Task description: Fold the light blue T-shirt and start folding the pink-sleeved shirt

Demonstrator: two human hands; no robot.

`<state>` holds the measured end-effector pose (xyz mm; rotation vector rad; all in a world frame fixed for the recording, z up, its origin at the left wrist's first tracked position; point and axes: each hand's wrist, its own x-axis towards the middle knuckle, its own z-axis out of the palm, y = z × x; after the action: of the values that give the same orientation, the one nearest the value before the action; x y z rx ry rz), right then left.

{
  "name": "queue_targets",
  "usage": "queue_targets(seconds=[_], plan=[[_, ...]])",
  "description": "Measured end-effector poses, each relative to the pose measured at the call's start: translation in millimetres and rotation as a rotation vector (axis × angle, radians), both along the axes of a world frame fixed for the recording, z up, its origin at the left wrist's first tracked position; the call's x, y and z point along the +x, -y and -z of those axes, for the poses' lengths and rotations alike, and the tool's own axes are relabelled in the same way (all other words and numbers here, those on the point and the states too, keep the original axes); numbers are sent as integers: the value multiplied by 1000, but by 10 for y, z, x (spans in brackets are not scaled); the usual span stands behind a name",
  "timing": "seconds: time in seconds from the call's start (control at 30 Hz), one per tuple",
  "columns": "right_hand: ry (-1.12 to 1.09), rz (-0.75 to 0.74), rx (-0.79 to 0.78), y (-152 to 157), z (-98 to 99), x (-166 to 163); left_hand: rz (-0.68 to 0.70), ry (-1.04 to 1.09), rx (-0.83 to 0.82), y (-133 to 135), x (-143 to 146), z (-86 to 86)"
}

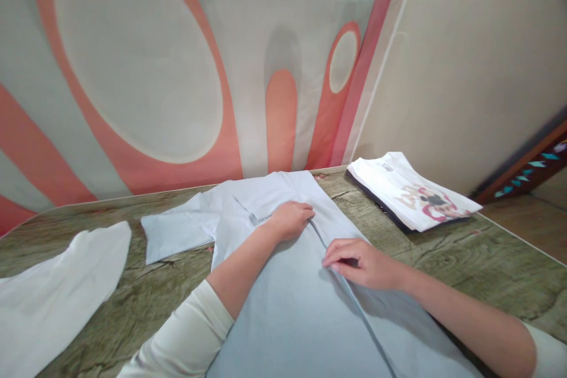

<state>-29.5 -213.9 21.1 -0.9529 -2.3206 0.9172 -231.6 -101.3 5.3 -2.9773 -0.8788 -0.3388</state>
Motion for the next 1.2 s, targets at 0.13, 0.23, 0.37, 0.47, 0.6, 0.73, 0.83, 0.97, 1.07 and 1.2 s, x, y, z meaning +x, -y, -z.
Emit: queue_targets(seconds=[0.13, 0.23, 0.37, 0.47, 0.6, 0.73, 0.83, 0.97, 1.07, 1.2], plan=[[-13, 183, 44, -61, 4, 59, 22, 33, -51, 48, 28, -12], [108, 124, 20, -88, -20, 135, 31, 55, -57, 58, 35, -4], [223, -82, -57, -90, -101, 220, 28, 84, -57, 49, 42, 34], [212, 64, 90, -160, -55, 259, 54, 91, -80, 46, 46, 47], [303, 165, 277, -263, 96, 323, 80, 98, -107, 60, 46, 34], [428, 127, 229, -198, 112, 406, 84, 129, -156, 77, 50, -3], [452, 139, 213, -151, 84, 427, 91, 160, -198, 108, 75, -45], [384, 206, 259, -309, 180, 397, 144, 201, -237, 225, 158, -103], [366, 137, 315, -567, 304, 424, 211, 209, -245, 337, 229, -129], [426, 269, 359, -900, 368, 498, 233, 184, -268, 402, 275, -123]])
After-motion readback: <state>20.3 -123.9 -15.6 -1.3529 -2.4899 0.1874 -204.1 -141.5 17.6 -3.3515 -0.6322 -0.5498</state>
